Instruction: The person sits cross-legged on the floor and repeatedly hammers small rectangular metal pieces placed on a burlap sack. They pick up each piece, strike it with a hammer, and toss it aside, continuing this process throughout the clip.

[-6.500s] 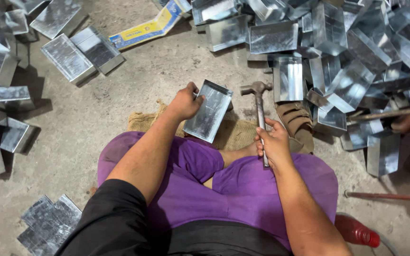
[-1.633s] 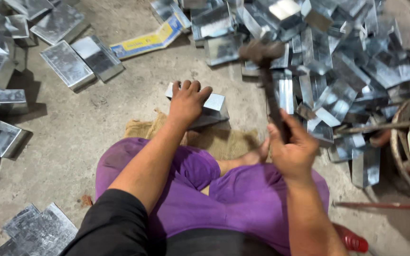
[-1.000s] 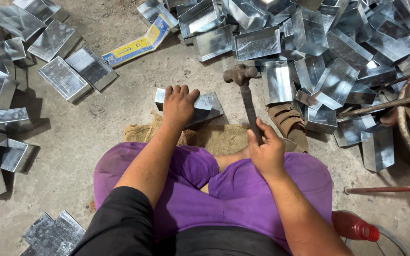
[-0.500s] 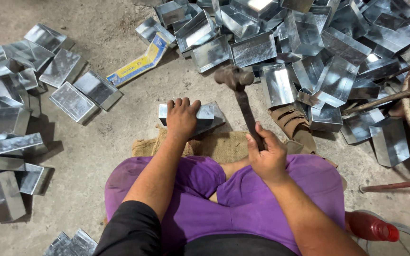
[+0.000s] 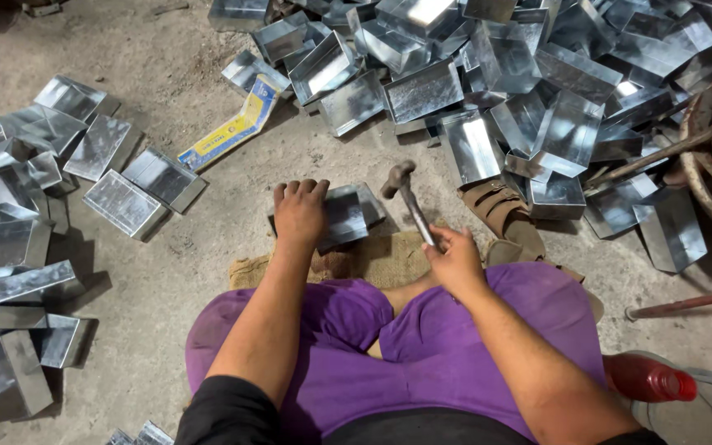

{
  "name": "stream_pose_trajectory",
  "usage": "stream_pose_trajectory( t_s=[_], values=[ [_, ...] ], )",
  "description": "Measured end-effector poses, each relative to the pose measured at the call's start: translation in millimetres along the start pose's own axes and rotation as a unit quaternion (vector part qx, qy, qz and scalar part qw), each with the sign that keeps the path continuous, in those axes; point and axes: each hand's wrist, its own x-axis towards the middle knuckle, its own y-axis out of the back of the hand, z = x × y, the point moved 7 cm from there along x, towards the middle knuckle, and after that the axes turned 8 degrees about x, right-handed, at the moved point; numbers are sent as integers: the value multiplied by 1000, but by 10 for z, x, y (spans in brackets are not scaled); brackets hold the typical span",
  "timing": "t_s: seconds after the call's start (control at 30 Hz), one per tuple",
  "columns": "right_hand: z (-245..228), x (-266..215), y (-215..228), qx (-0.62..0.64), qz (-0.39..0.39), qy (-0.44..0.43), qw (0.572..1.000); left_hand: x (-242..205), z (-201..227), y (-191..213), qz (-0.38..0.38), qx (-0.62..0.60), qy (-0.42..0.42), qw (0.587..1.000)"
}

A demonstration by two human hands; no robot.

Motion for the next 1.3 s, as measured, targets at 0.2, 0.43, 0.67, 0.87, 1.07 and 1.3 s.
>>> stream_pose_trajectory(
  t_s=[0.2, 0.43, 0.67, 0.87, 1.07, 1.3],
  values=[
    [135, -23, 1, 48, 7, -159, 986, -58, 12, -170, -145, -37, 22, 988],
    [-372, -138, 140, 60, -5, 119, 991, -161, -38, -148, -238, 16, 7, 971],
    [-498, -219, 63, -191, -73, 84, 975, -147, -20, 8, -268, 23, 9, 963],
    [-872, -355, 88, -137, -37, 191, 971, -171, -244, -73, -304, -48, 49, 950],
    [-1706, -606, 690, -6, 54, 413, 909, -383, -784, -651, -430, -346, 161, 818],
    [-1682, -749, 910, 177, 186, 473, 843, -422, -918, -919, -464, -333, 198, 797]
  ],
)
